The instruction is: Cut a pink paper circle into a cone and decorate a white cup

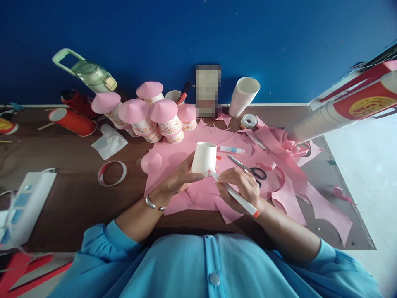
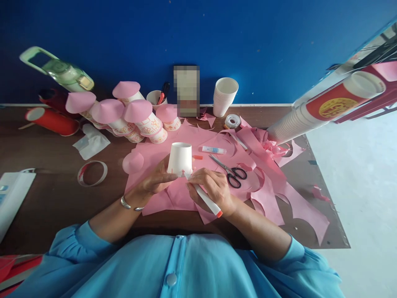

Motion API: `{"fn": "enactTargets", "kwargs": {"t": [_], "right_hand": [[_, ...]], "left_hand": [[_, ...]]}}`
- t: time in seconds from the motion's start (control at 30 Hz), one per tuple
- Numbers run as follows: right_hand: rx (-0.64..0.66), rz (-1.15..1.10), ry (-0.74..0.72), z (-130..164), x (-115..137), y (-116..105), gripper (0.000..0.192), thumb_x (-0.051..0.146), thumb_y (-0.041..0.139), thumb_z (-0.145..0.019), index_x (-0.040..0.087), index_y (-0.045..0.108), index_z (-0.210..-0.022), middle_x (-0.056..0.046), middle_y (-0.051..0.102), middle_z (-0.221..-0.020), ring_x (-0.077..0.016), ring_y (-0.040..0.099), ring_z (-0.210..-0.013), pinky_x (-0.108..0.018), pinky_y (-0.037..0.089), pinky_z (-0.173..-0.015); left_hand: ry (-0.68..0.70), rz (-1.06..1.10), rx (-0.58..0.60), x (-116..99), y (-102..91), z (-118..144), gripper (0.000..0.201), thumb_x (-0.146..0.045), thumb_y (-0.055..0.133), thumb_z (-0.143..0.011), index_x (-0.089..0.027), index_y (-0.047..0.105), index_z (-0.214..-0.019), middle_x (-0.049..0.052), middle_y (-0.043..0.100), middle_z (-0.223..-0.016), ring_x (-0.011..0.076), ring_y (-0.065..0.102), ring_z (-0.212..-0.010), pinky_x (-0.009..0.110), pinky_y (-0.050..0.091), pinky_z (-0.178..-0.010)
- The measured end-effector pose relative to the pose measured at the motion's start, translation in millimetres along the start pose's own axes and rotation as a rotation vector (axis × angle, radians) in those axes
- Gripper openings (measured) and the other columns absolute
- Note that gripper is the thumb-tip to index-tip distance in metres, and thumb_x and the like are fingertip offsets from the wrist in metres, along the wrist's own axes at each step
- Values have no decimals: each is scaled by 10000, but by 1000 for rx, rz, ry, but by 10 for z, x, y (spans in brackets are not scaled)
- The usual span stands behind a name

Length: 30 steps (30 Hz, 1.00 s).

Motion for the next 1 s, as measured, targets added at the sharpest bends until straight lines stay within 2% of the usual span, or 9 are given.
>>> {"fn": "enactTargets", "kwargs": {"t": [0.27, 0.6, 0.77, 0.83, 0.9, 1.0], "right_hand": [[0, -22, -3, -12, 29, -27, 196, 53, 650, -891, 215, 632, -999, 7, 712, -720, -150, 723, -612, -236, 605, -555], [-32, -18, -11, -8, 26, -37, 192, 49, 648, -896, 208, 632, -1003, 0, 697, -724, -152, 709, -621, -250, 606, -567], [15, -5, 17, 39, -42, -37, 185, 107, 636, -970, 188, 644, -1136, -43, 704, -803, -166, 688, -668, -277, 585, -576], [19, 26, 63, 56, -104, -31, 217, 81, 619, -979, 193, 650, -1163, -48, 700, -818, -162, 670, -660, -276, 565, -576], [15, 56, 100, 66, -156, -18, 272, 52, 621, -970, 214, 653, -1186, -46, 704, -851, -162, 670, -681, -278, 567, -601], [31, 72, 104, 76, -184, 31, 320, 74, 673, -954, 240, 646, -1227, -45, 714, -900, -175, 692, -742, -293, 594, -653]], "left_hand": [[35, 12, 25, 44, -38, -25, 607, -224, 818, -842, -229, 615, -1414, 147, 690, -1422, 342, 669, -1282, 417, 574, -1002], [32, 44, 7, 116, -90, -30, 562, -238, 820, -838, -239, 639, -1369, 133, 707, -1385, 343, 681, -1262, 444, 558, -1010], [27, 147, -57, 153, -153, -38, 574, -265, 829, -831, -292, 638, -1372, 81, 730, -1323, 291, 692, -1237, 427, 550, -1033], [12, 159, -75, 140, -150, -39, 517, -257, 807, -857, -303, 654, -1349, 55, 739, -1277, 253, 707, -1178, 394, 554, -1011], [-12, 164, -75, 115, -125, -37, 446, -237, 793, -874, -279, 681, -1303, 31, 763, -1103, 205, 728, -1008, 340, 564, -922], [-13, 201, -60, 70, -89, -34, 425, -208, 821, -847, -241, 706, -1255, -14, 720, -840, 146, 672, -746, 286, 539, -776]]}}
Point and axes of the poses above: each hand's wrist, its own z-axis away from the middle knuckle, its own y-axis out of the palm, x = y × z, the point moved 7 cm from there along -z, towards the middle knuckle
